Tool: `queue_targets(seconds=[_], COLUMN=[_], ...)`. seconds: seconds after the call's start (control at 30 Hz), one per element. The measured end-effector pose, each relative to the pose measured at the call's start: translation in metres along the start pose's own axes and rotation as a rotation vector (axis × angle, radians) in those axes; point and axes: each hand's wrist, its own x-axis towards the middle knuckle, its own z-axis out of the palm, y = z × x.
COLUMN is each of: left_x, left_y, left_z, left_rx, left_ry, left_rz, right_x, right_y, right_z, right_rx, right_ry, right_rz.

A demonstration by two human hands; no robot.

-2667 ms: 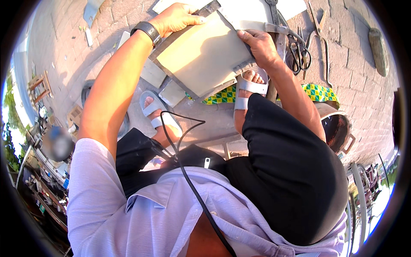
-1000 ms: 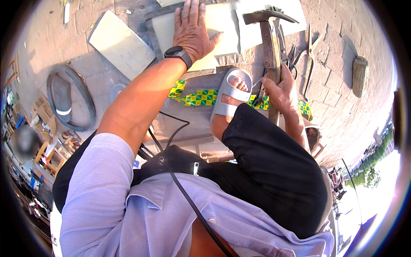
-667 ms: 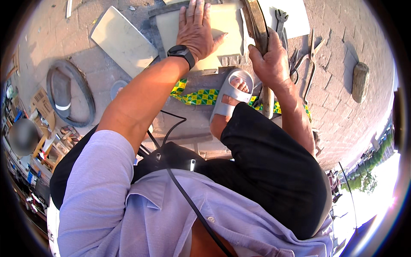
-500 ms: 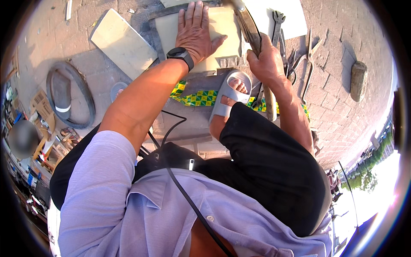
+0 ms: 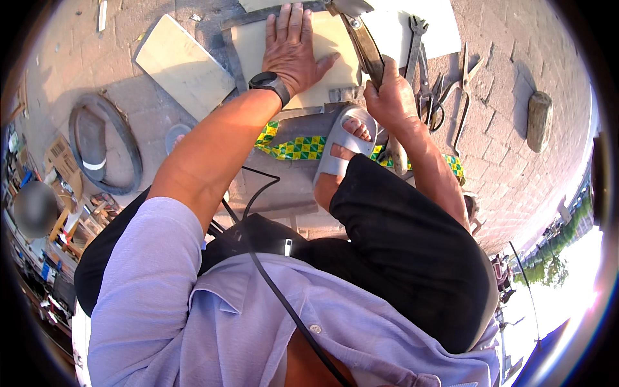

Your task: The person sits on the ground and assembles a rectangular frame by attaching a metal strip to a flat board using a hammer and nails. They repeatedly hammer the nails, adjust the frame, and use pliers to manipulate the metal strip.

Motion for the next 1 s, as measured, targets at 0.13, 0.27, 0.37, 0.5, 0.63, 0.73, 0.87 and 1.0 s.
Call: queue_targets(seconds=[0.13, 0.27, 0.37, 0.5, 0.63, 0.73, 0.87, 1.0], left_x=[-0.002, -0.003, 0.001, -0.002, -0.004, 0.000, 0.002, 0.000], left_y=[0.000, 0.003, -0.001, 0.001, -0.001, 0.000, 0.001, 0.004], left_z=[0.001, -0.004, 0.003, 0.004, 0.005, 0.005, 0.003, 0.000], left_rx=[0.028, 0.015, 0.042, 0.000, 0.050, 0.043, 0.055, 0.060], left_ry=[0.016, -0.010, 0.006, 0.018, 0.000, 0.021, 0.023, -0.020], left_rz=[0.004, 0.001, -0.001, 0.012, -0.013, 0.012, 0.006, -0.011], right_x=[-0.001, 0.002, 0.003, 0.007, 0.004, -0.002, 0.003, -0.008], right_y=[-0.017, -0.004, -0.016, -0.004, -0.015, 0.005, 0.011, 0.021], right_z=[-0.016, 0.000, -0.018, -0.001, -0.020, -0.011, -0.025, -0.007], right_rx=[0.141, 0.000, 0.110, -0.019, 0.075, 0.058, 0.103, 0.129], right_ry=[0.070, 0.007, -0.006, -0.074, -0.004, 0.074, 0.051, 0.134], right_rz=[-0.006, -0.032, 0.008, 0.052, 0.032, 0.046, 0.132, 0.097])
